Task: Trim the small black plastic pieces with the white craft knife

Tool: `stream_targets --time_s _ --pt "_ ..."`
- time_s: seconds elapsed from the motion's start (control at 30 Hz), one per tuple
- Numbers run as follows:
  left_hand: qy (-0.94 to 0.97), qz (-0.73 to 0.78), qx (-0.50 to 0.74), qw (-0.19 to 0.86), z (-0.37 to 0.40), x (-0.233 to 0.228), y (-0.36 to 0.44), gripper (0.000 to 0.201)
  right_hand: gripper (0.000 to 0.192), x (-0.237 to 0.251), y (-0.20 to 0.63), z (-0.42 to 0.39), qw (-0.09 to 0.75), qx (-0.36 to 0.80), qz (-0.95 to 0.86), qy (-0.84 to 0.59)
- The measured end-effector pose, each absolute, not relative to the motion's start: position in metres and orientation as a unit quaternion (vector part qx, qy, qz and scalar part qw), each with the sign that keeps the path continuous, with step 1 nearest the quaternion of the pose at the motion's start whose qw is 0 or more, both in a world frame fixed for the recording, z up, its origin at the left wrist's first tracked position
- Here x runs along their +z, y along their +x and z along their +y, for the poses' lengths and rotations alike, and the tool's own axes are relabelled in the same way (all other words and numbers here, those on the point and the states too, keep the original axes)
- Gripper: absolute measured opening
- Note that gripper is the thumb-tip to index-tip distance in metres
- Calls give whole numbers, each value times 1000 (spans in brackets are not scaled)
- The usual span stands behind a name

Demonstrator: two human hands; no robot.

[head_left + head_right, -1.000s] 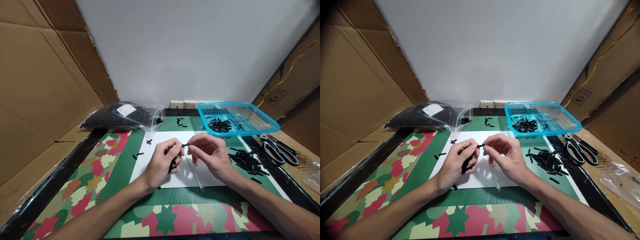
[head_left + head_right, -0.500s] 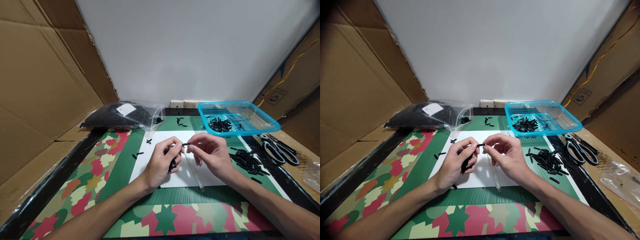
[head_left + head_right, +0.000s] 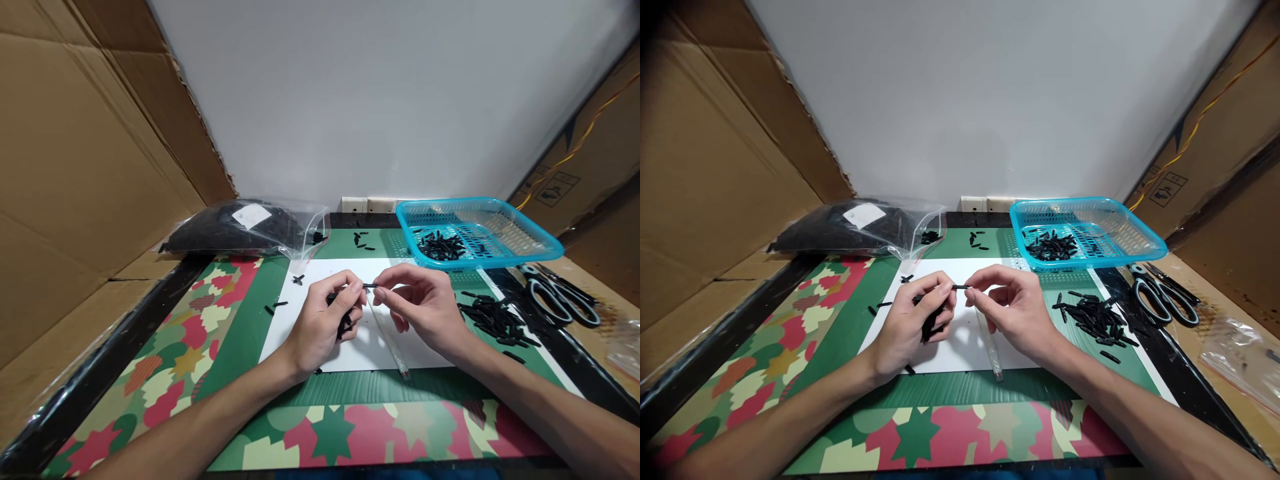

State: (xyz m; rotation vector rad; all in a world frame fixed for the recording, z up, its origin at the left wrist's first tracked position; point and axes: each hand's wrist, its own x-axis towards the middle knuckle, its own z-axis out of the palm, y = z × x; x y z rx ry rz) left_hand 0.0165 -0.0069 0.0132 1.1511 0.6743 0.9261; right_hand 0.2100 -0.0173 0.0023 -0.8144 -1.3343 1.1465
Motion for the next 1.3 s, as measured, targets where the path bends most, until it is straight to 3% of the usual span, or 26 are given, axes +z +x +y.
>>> stream_targets --time_s 0.63,1.3 --pt "523 303 400 689 -8 17 15 35 22 0 211 -17 563 447 -584 -378" --pt "535 312 405 673 -9 17 16 32 24 1 212 -14 583 480 -556 -348"
